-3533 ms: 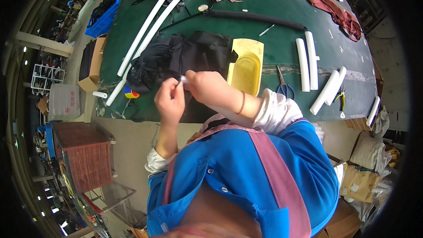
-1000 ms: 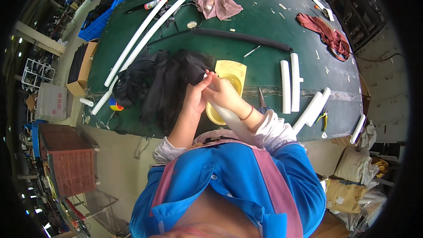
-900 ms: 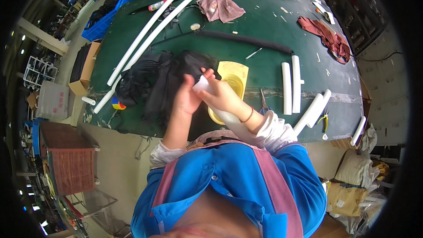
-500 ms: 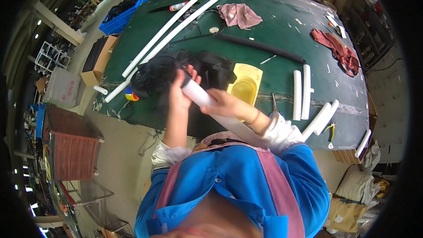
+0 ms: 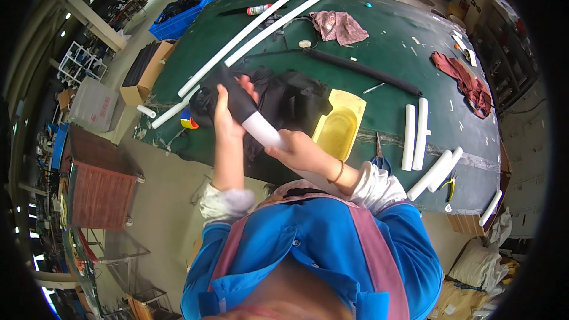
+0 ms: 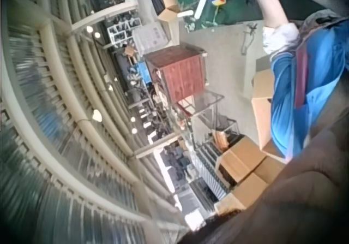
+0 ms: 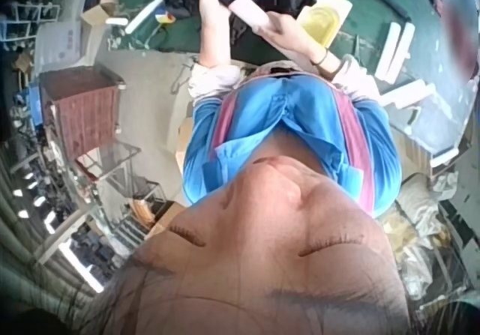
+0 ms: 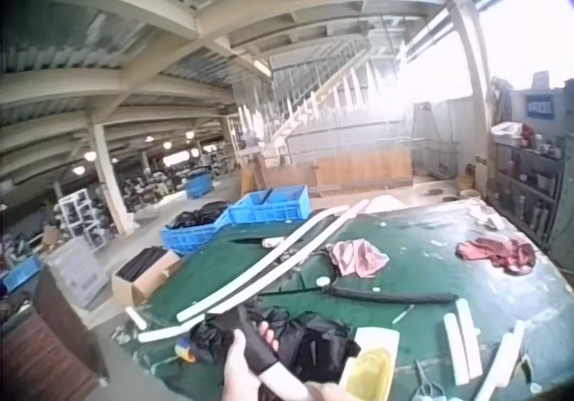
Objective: The person repeatedly inserts white foam tubes into black fabric sleeves, trims the protruding ends with scissors, and places the finished pieces into a cardboard box. The process is repeated for multiple units.
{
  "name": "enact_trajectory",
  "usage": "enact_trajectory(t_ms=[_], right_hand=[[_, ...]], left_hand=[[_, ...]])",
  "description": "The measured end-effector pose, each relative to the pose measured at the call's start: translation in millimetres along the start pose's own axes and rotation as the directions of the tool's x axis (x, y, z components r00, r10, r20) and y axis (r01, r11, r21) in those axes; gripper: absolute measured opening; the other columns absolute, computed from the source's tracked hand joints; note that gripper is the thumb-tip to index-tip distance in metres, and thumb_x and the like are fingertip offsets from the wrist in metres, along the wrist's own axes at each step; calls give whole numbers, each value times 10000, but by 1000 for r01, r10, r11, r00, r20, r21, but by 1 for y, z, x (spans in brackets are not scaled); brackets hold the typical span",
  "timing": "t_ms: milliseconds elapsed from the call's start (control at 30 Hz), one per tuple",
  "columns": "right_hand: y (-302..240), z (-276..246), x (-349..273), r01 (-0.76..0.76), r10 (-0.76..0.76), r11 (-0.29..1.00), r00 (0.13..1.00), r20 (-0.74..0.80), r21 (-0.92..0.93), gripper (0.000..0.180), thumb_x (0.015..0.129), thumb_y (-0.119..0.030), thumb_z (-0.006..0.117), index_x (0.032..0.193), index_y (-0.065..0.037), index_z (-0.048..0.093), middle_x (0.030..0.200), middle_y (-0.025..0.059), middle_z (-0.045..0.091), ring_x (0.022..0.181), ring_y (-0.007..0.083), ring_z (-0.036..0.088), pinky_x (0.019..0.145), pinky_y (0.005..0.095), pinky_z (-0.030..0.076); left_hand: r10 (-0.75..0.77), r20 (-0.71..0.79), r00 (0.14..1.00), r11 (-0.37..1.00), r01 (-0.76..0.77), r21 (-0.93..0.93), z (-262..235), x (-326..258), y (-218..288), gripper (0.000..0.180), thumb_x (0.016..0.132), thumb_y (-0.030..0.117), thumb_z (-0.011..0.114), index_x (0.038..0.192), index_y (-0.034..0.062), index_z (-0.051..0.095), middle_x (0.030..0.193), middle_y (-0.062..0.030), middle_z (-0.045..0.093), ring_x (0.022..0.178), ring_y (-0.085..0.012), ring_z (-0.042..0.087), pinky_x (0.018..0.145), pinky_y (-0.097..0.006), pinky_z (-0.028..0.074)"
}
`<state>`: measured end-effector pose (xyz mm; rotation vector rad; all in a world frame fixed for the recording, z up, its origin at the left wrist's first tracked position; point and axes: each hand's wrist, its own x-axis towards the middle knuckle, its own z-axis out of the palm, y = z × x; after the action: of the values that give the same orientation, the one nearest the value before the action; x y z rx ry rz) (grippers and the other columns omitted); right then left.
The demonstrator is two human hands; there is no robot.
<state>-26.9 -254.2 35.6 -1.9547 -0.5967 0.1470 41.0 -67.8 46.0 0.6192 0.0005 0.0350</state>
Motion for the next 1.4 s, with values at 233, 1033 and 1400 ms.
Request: enact_trajectory(t_ms=[233,1033,1400], right_hand=[[21,8,40,32,-29,999,976,-218,10,345,779,-247,657,835,81,568,712,249,604,676,371,643,597,396,489],[19,-1,24,109,-84,987,976,-201,121,718,775,-303,755,1284,55,396,949,225,619,901,336,628,775,366,490],[20,-10,-2,73,-40,987,974,-221,144,882,774,-322,758,1384,73,259,1038,270,598,921,340,648,780,345,493]], left_hand=[[3,-19,1000,969,1,247,0,-23,-60,279,811,121,713,1017,-10,578,910,-102,648,853,-192,632,811,-309,498],[-49,-27,998,987,52,149,10,-30,-60,239,814,97,691,984,21,542,840,-72,598,796,-169,602,763,-290,490],[-92,-28,995,983,95,155,21,-29,-65,161,851,152,659,901,30,566,778,-66,592,774,-167,598,735,-290,497]])
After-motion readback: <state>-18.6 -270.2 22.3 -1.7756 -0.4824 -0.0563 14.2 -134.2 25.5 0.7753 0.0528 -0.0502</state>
